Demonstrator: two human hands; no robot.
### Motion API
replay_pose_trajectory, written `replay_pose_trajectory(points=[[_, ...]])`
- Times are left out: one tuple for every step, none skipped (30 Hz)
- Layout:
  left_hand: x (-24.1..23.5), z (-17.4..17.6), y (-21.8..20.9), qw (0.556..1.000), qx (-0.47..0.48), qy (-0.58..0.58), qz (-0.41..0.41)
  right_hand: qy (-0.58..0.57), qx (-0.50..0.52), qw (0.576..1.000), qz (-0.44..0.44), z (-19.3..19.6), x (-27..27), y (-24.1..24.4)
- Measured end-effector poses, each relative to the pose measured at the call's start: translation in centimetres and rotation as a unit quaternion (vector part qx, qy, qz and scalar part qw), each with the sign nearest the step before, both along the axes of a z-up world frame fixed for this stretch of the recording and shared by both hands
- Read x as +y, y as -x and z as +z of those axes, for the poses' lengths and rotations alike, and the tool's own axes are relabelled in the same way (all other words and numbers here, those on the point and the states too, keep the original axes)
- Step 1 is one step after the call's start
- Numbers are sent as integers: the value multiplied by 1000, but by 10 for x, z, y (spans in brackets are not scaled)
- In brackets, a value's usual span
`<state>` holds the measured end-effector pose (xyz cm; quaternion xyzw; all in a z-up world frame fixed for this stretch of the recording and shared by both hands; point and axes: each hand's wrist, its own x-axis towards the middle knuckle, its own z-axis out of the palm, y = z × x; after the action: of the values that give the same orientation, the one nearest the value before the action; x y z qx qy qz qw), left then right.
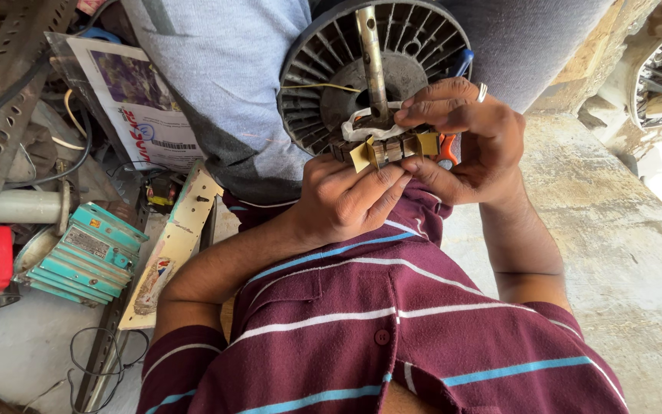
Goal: The person sits on the floor and repairs an electric motor by hand, using a screwdriver to adjust internal components and wrap copper wire around the rotor shaft. The person repeatedly rotates the rotor and tightens parts to secure the assembly.
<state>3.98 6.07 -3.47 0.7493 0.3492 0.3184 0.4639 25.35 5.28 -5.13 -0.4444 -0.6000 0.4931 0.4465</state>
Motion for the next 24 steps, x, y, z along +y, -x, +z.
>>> replay_pose_trajectory(points=[[-1,0,2,1000,1,1,-8,11,4,1000,3,-1,-2,1],[-3,2,5,1000,3,2,-15,8,7,1000,1,0,-6,1],[-6,4,8,1000,5,2,-23,6,10,1000,-2,0,-10,3],[-7,6,12,1000,7,-11,-20,1,14,1000,-4,-1,-12,3],[-8,8,15,1000,10,-24,-17,-6,9,1000,-6,-2,-15,4],[-10,11,19,999,12,-37,-14,-14,4,1000,-7,-3,-18,5],[-12,14,23,998,23,-48,-17,-21,0,1000,-8,-3,-21,6],[-12,17,27,997,34,-62,-19,-25,10,1000,-10,-5,-23,7],[-12,20,31,996,44,-77,-21,-28,20,999,-12,-6,-25,8],[-13,24,35,995,53,-84,-13,-32,30,999,-16,-7,-30,9],[-13,28,37,994,61,-91,-4,-21,32,999,-21,-7,-34,10],[-12,32,39,993,69,-100,6,-13,32,999,-27,-7,-37,11],[-12,38,41,992,80,-101,13,-4,33,999,-32,-6,-40,13],[-11,43,43,990,93,-105,20,1,39,998,-44,-7,-40,14],[-10,48,44,988,104,-110,28,6,46,997,-56,-7,-40,17],[-10,53,44,988,103,-112,36,6,53,996,-65,-6,-41,19],[-9,57,44,987,101,-115,45,6,61,995,-73,-6,-42,22],[-8,60,44,987,99,-117,54,-1,67,995,-78,-6,-41,24],[-7,62,44,985,91,-130,62,-8,73,994,-82,-6,-39,26],[-6,64,43,984,84,-138,71,-9,78,993,-87,-6,-39,27],[-4,65,42,983,76,-146,79,-10,83,992,-92,-6,-38,28],[-1,65,41,983,71,-149,84,-9,89,991,-97,-6,-37,29],[2,65,40,982,66,-152,90,-15,90,991,-98,-6,-35,29],[4,66,38,982,62,-151,95,-17,92,991,-100,-6,-36,30]])
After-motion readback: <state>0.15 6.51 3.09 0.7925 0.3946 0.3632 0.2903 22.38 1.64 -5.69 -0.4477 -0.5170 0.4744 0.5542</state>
